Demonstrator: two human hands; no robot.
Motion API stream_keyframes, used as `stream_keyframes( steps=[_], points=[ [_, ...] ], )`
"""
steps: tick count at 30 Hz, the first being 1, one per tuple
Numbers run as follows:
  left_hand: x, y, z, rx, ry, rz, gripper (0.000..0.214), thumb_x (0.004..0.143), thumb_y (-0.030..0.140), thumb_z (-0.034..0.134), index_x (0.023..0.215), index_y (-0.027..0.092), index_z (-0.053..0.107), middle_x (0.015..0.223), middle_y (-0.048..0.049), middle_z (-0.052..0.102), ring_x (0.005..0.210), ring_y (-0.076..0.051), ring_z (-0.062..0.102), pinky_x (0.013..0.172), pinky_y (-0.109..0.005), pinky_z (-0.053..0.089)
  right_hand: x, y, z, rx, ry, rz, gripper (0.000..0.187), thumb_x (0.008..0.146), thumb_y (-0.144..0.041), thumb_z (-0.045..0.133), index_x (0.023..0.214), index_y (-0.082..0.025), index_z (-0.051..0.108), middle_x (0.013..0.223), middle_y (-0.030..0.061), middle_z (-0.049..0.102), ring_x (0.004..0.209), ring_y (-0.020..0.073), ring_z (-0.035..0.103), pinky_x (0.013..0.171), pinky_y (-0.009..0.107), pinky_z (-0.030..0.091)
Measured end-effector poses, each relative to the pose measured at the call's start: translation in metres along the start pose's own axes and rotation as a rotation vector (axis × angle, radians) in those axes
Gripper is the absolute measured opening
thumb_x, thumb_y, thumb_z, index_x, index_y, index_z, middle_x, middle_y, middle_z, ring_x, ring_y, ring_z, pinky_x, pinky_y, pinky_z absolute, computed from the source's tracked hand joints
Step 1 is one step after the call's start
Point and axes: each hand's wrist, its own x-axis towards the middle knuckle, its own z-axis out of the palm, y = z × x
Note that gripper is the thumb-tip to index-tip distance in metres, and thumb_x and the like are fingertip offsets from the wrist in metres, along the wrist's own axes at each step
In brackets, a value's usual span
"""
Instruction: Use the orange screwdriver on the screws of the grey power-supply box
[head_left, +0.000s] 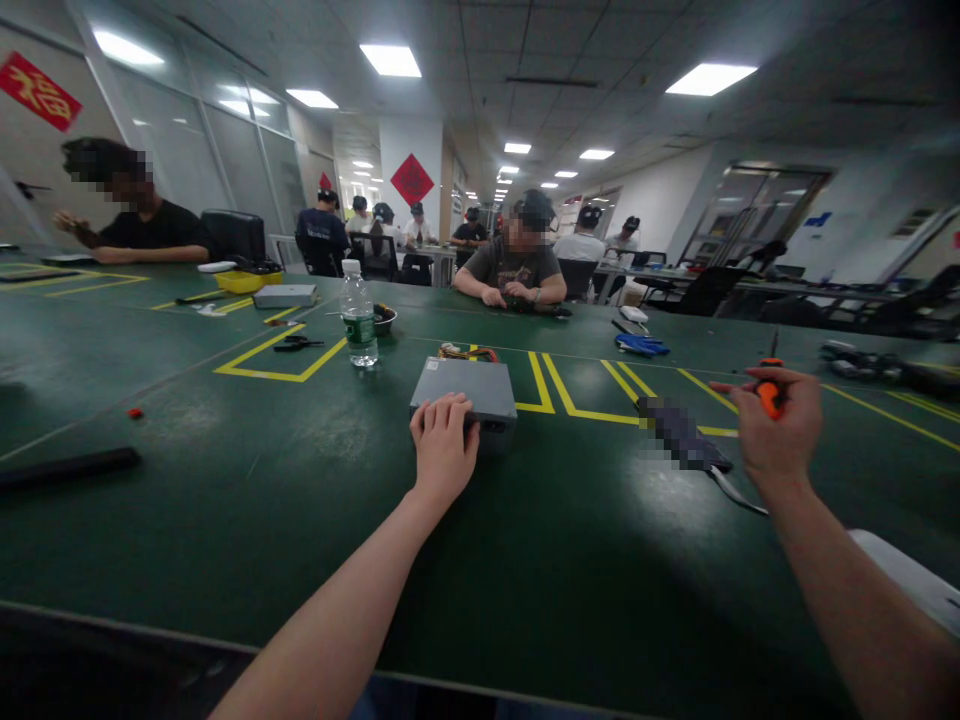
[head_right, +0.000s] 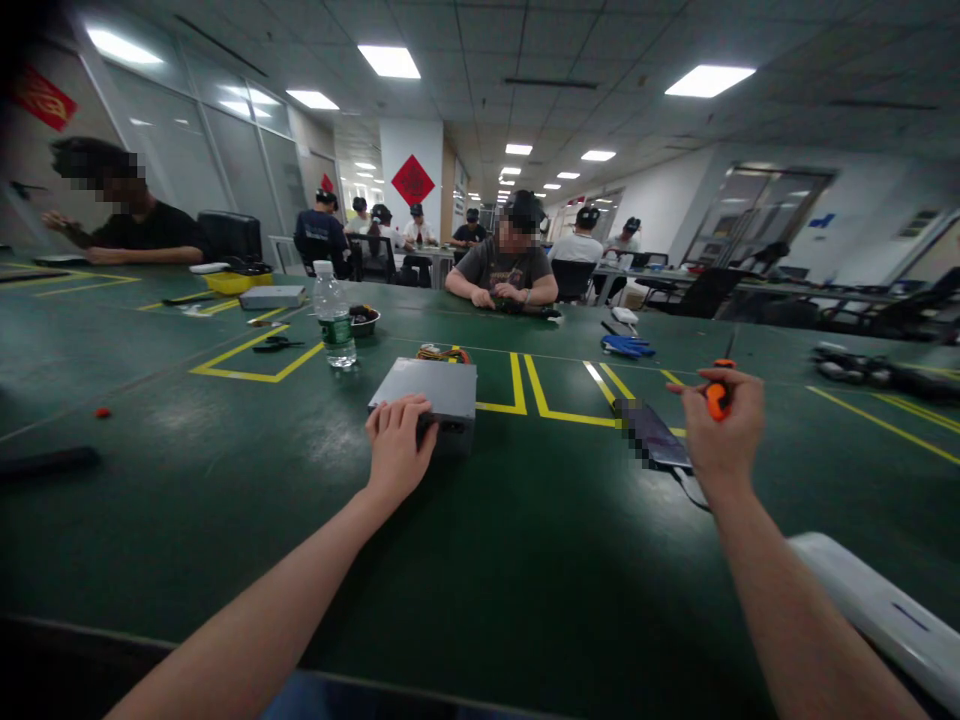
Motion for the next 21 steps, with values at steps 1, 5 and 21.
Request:
stream_keyframes(
  steps=[1,5,21],
  points=[
    [0.0,0.0,0.0,-0.004,0.0,0.001,0.021,0.08,0.021,0.05,0.101,0.023,0.051,0.114,-0.0047,0.056,0.112,-0.022,0.045,0.101,-0.042,0.024,-0.006,-0.018,-0.001,0.024,0.05,-0.015,0.03,0.087,-0.029,0.032,0.117,-0.031,0.025,0.103,0.007,0.036,0.093,0.0206,0.05,0.084,0.041,0.038],
    [0.0,-0.002,0.0,-0.013,0.006,0.008,0.021,0.08,0.021,0.05,0.101,0.023,0.051,0.114,-0.0048,0.056,0.112,-0.022,0.045,0.101,-0.041,0.024,-0.044,-0.096,0.012,0.266,0.167,-0.081,0.024,0.082,-0.027,0.048,0.105,-0.025,0.041,0.084,-0.0004,0.044,0.074,0.0154,0.058,0.075,0.035,0.043],
    [-0.002,-0.004,-0.001,-0.036,0.033,0.024,0.021,0.082,0.022,0.047,0.102,0.022,0.052,0.114,-0.0049,0.057,0.112,-0.021,0.046,0.101,-0.042,0.024,-0.156,-0.184,0.059,-0.025,-0.476,-0.558,0.014,0.076,-0.022,0.043,0.084,-0.017,0.053,0.075,0.0035,0.051,0.067,0.0151,0.045,0.064,0.03,0.034]
  ],
)
